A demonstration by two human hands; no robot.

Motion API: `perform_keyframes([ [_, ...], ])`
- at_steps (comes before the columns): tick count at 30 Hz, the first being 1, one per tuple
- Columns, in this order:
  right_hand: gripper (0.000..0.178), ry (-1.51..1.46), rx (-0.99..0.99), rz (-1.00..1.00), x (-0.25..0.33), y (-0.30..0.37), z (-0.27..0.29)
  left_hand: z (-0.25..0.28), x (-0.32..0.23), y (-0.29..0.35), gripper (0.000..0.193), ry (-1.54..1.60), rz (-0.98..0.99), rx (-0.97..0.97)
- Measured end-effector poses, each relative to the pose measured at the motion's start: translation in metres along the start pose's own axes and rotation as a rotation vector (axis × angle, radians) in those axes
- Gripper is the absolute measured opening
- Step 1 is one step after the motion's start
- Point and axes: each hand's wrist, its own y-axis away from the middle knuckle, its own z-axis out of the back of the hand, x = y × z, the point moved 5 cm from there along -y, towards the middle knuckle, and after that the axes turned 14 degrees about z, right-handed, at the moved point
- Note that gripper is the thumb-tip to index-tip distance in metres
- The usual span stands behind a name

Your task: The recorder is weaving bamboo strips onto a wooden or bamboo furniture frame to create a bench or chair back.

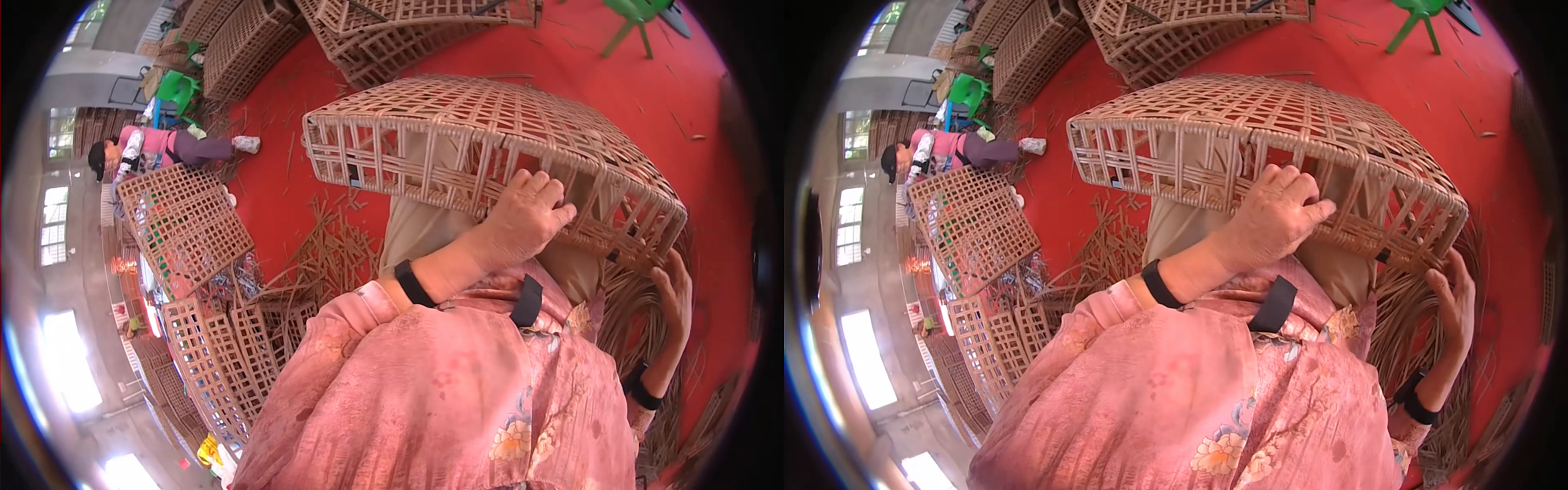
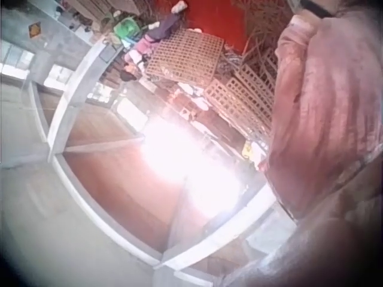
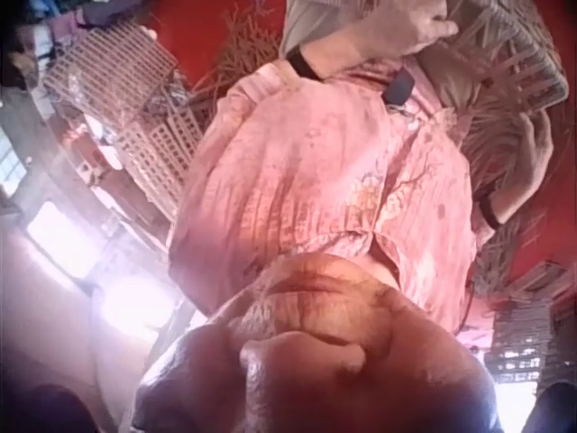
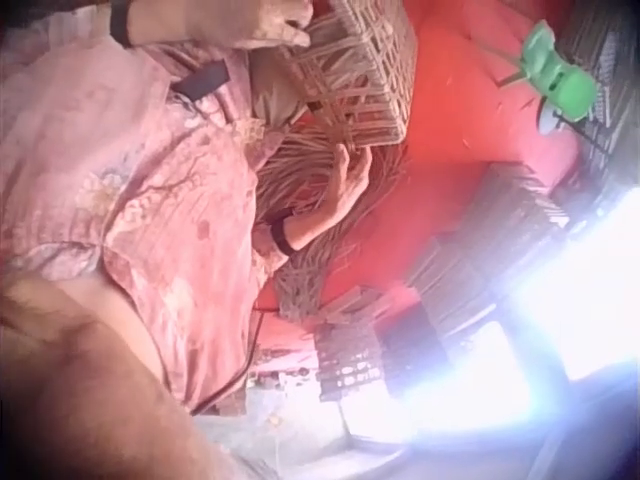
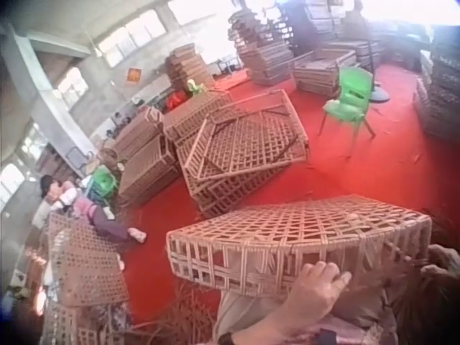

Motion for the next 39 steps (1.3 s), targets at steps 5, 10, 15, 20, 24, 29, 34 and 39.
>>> perform_keyframes([
  [5,0.050,0.026,0.049,-0.083,-0.015,0.007,-0.004,0.003,0.003,0.001,0.022,0.012,-0.002,-0.020],
  [10,0.039,0.126,0.095,-0.148,-0.022,0.016,0.014,-0.003,0.000,-0.003,0.021,0.027,0.004,0.043],
  [15,0.017,-0.186,-0.083,-0.078,0.025,0.008,-0.011,0.011,0.003,-0.005,0.023,-0.004,0.032,0.096],
  [20,0.018,0.091,-0.096,0.082,0.018,0.013,-0.005,0.010,-0.002,-0.013,0.018,-0.026,0.056,0.053],
  [24,0.015,0.163,-0.066,0.060,-0.002,0.020,0.003,0.006,-0.014,-0.019,0.024,-0.008,0.009,0.025],
  [29,0.018,0.010,-0.315,0.175,-0.053,0.064,0.109,0.006,-0.004,-0.020,0.033,0.062,0.074,0.001],
  [34,0.039,0.525,-0.257,-0.376,-0.144,0.167,0.301,0.001,-0.002,-0.022,0.032,0.177,0.174,0.016],
  [39,0.054,0.281,-0.382,0.048,-0.030,0.064,0.170,0.004,-0.009,-0.018,0.027,0.080,0.171,0.013],
])
